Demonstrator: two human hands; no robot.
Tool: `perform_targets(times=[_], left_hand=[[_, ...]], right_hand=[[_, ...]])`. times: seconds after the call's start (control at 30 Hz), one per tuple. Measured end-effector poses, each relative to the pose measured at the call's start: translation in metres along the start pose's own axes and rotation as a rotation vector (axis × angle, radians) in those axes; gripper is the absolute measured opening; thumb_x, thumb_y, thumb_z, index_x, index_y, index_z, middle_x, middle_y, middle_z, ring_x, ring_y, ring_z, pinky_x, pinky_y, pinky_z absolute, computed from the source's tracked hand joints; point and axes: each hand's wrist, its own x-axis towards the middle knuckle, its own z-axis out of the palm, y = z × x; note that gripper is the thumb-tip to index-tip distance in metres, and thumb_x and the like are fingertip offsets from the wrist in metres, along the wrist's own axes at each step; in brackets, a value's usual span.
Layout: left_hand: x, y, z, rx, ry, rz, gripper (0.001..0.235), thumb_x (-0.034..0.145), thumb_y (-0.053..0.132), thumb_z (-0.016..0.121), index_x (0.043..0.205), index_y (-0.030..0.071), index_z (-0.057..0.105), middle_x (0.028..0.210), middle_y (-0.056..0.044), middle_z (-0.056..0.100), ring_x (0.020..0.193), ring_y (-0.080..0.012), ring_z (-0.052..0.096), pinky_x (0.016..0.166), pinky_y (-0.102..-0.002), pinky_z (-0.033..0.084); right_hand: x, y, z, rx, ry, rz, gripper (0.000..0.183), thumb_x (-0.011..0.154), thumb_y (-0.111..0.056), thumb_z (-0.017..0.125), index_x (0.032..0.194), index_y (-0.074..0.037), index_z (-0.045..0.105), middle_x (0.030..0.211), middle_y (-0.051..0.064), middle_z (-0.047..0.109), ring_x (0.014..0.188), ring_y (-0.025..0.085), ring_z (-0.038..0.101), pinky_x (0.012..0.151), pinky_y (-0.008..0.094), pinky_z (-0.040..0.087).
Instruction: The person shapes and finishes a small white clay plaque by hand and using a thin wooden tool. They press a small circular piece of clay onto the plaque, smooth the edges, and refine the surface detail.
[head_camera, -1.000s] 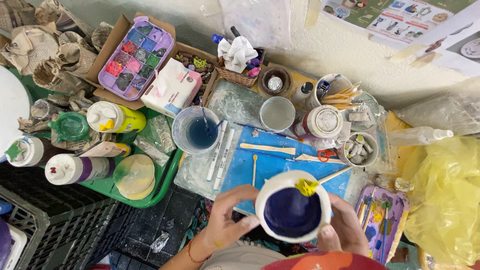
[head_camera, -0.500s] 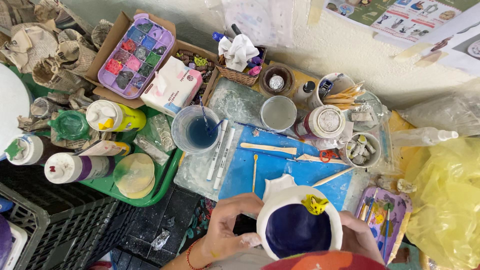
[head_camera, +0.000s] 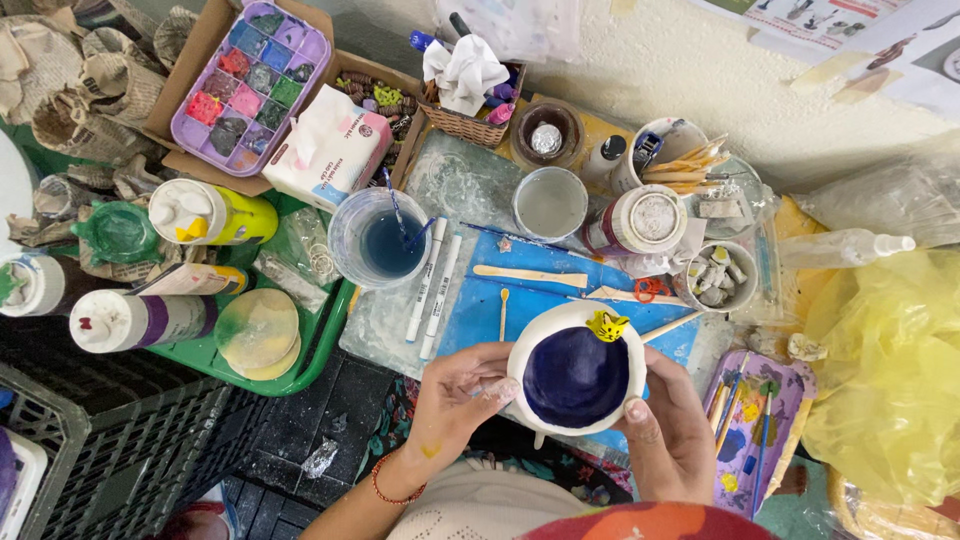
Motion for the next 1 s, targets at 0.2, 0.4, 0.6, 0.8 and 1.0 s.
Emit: perform_targets(times=[0.2, 0.4, 0.6, 0.8, 1.0], left_hand=[[-0.006, 0.005, -0.002, -0.059, -0.013, -0.011, 0.042, 0.093, 0.009, 0.073, 0.129, -0.012, 0.066, 0.115, -0.015, 0.075, 0.105, -0.0192, 0.071, 0.096, -0.035, 0.056], [-0.018, 0.019, -0.004, -0.045, -0.075, 0.071, 0.046, 0.091, 0.012, 0.079, 0.128, -0.013, 0.067, 0.110, -0.017, 0.078, 0.100, -0.0213, 0.075, 0.091, -0.037, 0.061], [-0.024, 0.028, -0.004, -0.020, -0.129, 0.120, 0.048, 0.091, 0.017, 0.082, 0.125, -0.013, 0.069, 0.115, -0.019, 0.077, 0.098, -0.0211, 0.076, 0.089, -0.035, 0.062], [-0.022, 0.020, -0.004, -0.041, -0.103, 0.138, 0.049, 0.090, 0.019, 0.083, 0.124, -0.013, 0.069, 0.117, -0.019, 0.077, 0.097, -0.0210, 0.076, 0.087, -0.034, 0.062], [-0.012, 0.006, -0.010, -0.014, 0.012, 0.036, 0.044, 0.094, 0.013, 0.076, 0.129, -0.011, 0.067, 0.116, -0.017, 0.076, 0.102, -0.0192, 0.072, 0.092, -0.033, 0.059]], right_hand=[[-0.004, 0.000, 0.002, 0.059, -0.023, -0.029, 0.056, 0.098, -0.016, 0.062, 0.145, 0.009, 0.043, 0.141, 0.019, 0.057, 0.127, 0.024, 0.059, 0.105, 0.041, 0.046], [-0.014, 0.012, -0.014, 0.066, -0.134, -0.238, 0.060, 0.099, -0.019, 0.071, 0.144, 0.011, 0.046, 0.137, 0.025, 0.060, 0.132, 0.028, 0.058, 0.116, 0.045, 0.042], [-0.017, 0.018, -0.024, 0.065, -0.156, -0.292, 0.056, 0.098, -0.015, 0.074, 0.140, 0.011, 0.049, 0.131, 0.024, 0.061, 0.128, 0.032, 0.061, 0.116, 0.050, 0.046], [-0.018, 0.021, -0.021, 0.155, -0.153, -0.287, 0.057, 0.099, -0.013, 0.075, 0.144, 0.010, 0.049, 0.126, 0.024, 0.060, 0.128, 0.033, 0.062, 0.116, 0.051, 0.047], [0.003, 0.006, -0.012, -0.306, -0.103, -0.021, 0.054, 0.094, -0.007, 0.062, 0.144, 0.006, 0.046, 0.140, 0.021, 0.059, 0.112, 0.024, 0.065, 0.097, 0.039, 0.052]])
